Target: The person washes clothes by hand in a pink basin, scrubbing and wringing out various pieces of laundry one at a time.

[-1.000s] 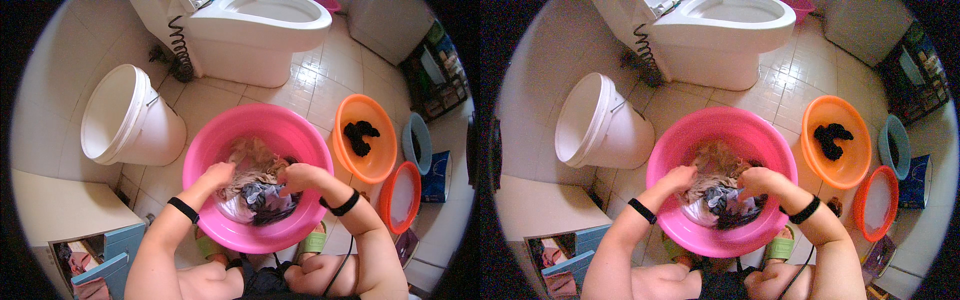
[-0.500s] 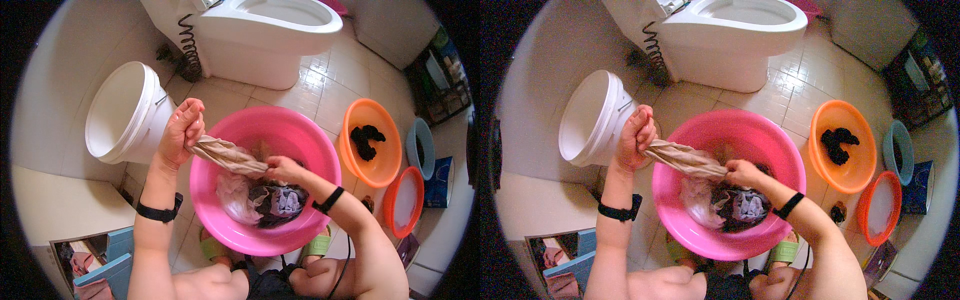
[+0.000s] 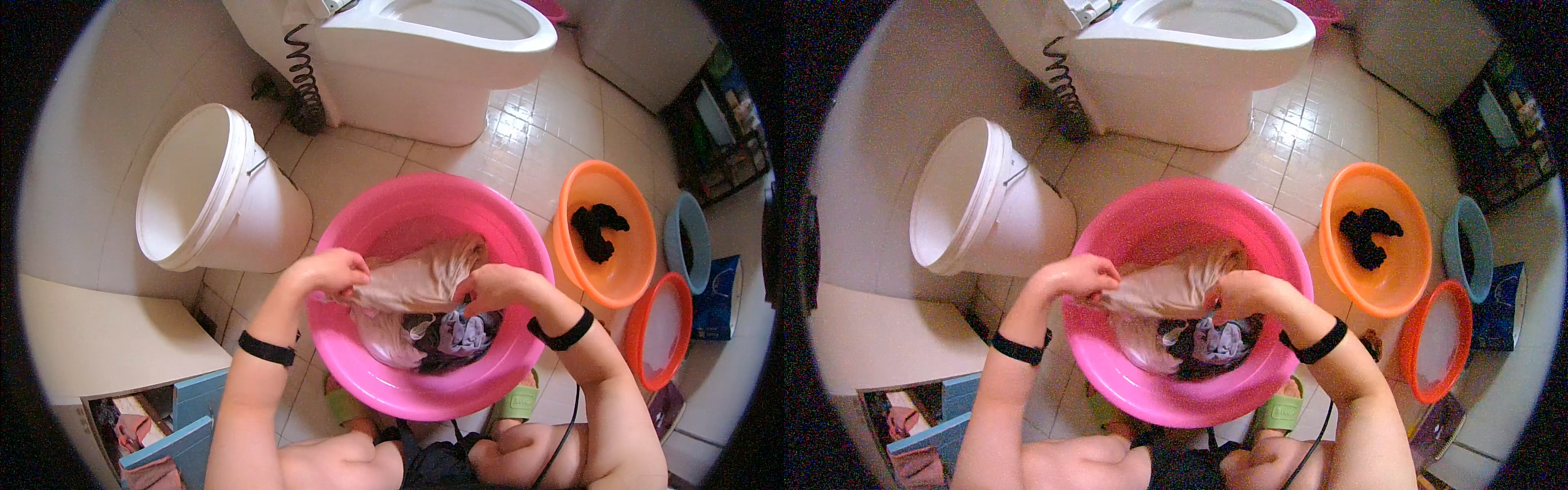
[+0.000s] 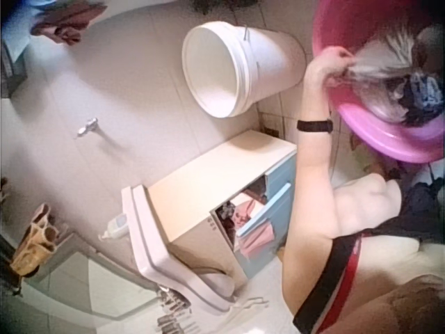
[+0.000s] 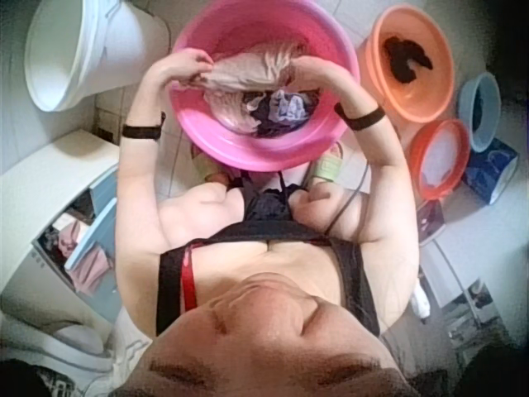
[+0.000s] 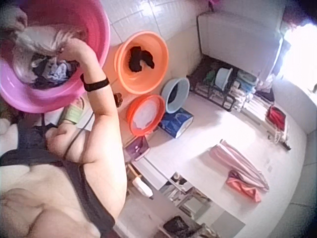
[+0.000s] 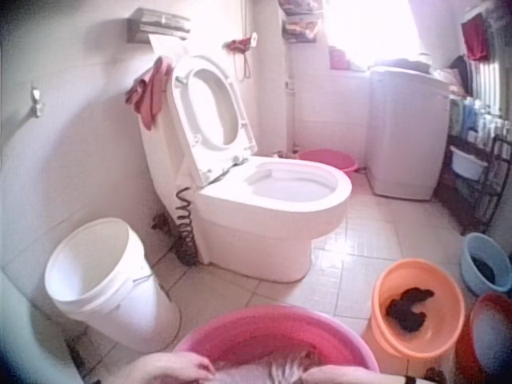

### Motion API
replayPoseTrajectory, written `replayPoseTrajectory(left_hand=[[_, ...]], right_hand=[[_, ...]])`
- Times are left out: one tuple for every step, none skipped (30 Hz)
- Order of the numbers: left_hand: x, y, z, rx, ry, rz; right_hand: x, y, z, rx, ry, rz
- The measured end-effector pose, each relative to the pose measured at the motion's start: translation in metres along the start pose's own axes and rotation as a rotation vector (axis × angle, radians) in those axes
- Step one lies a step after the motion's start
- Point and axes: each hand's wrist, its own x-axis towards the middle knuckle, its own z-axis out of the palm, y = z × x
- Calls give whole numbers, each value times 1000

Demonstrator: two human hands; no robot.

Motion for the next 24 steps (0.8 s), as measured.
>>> replayPoseTrajectory(left_hand=[[7, 1, 7, 70, -62, 21], [12, 1, 13, 140, -126, 39], [21, -9, 21, 96, -166, -3], [26, -20, 27, 93, -165, -14], [34, -23, 33, 218, -97, 21], [41, -21, 37, 346, -28, 64], [45, -17, 39, 475, 31, 84], [50, -11, 44, 479, 30, 92], [54, -4, 49, 537, 74, 26], [59, 2, 52, 599, 123, -33], [58, -21, 54, 618, 139, -95], [57, -22, 56, 618, 143, -94], [57, -21, 57, 625, 111, -145], [56, -23, 58, 629, 78, -203], [52, -27, 58, 623, 77, -211], [49, -31, 56, 623, 18, -243], [48, -29, 55, 626, -43, -258], [46, -30, 52, 628, -100, -280], [43, -32, 50, 625, -99, -281], [41, -32, 47, 553, -43, -223], [37, -32, 43, 479, 14, -170], [34, -34, 38, 474, 15, -166], [33, -30, 29, 69, 9, -37], [25, -25, 22, -338, 3, 78]], right_hand=[[9, 9, 4, 0, 3, 1], [22, 21, 11, -27, 60, 34], [32, 22, 13, -52, 111, 60], [47, 21, 15, -126, 269, 163], [65, 31, 15, -157, 353, 154], [84, 46, 19, -190, 440, 152], [97, 52, 25, -190, 442, 157], [108, 57, 29, -185, 539, 122], [120, 64, 33, -180, 638, 87], [131, 75, 47, -76, 498, 228], [142, 58, 65, -177, 491, 159], [138, 51, 73, -290, 487, 124], [136, 49, 70, -294, 488, 124], [131, 39, 63, -210, 333, 167], [126, 28, 59, -124, 174, 207], [119, 21, 52, -124, 167, 198], [105, 24, 42, 81, 210, 123], [95, 26, 33, 285, 253, 39], [87, 27, 25, 443, 314, -6], [76, 32, 17, 608, 338, -28], [64, 34, 8, 689, 370, -50], [43, 28, -8, 766, 329, -32], [31, 43, -14, 653, 258, -115], [27, 45, -19, 543, 176, -208]])
